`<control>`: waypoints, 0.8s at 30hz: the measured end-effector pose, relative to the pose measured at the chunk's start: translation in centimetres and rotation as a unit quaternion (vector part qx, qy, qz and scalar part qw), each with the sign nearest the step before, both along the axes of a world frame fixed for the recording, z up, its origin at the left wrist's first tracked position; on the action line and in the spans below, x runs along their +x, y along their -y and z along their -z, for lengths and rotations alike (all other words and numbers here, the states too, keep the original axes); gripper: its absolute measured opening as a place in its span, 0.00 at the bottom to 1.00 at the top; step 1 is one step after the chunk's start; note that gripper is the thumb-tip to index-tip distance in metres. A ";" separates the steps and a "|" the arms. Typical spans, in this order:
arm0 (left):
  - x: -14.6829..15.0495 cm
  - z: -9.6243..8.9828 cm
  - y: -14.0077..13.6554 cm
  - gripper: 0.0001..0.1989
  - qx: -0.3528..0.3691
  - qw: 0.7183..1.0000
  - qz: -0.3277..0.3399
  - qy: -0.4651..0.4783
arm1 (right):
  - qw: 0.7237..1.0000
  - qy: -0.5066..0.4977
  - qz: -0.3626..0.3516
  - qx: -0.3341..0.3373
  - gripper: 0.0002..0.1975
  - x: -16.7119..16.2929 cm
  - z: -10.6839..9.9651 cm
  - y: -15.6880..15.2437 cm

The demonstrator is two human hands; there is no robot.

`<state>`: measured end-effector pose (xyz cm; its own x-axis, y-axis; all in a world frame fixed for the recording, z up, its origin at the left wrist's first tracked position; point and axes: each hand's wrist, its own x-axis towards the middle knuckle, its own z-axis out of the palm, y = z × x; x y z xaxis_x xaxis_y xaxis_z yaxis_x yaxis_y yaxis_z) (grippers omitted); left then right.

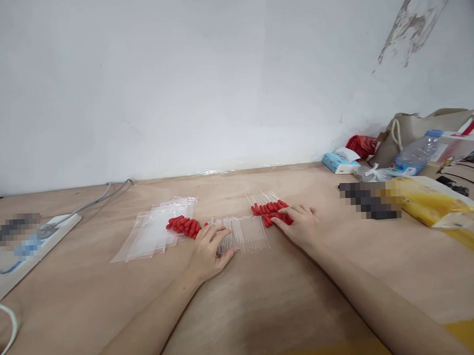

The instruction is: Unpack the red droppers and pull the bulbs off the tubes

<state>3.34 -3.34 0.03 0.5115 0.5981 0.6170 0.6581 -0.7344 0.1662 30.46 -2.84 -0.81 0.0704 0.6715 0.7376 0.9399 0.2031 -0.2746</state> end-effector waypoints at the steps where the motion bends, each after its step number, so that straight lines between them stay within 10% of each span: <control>1: -0.1 0.0 0.1 0.17 -0.001 1.000 -0.007 -0.007 | 1.000 -0.006 0.001 -0.005 0.14 0.0 -0.1 0.1; 16: -0.8 0.2 0.1 0.41 -0.074 0.995 -0.057 -0.025 | 0.936 0.081 0.067 -0.337 0.19 -5.2 -4.9 -5.4; 24: -0.7 0.3 0.1 0.42 -0.077 0.996 -0.046 -0.010 | 0.944 0.070 0.090 -0.311 0.13 -6.4 -4.8 -6.4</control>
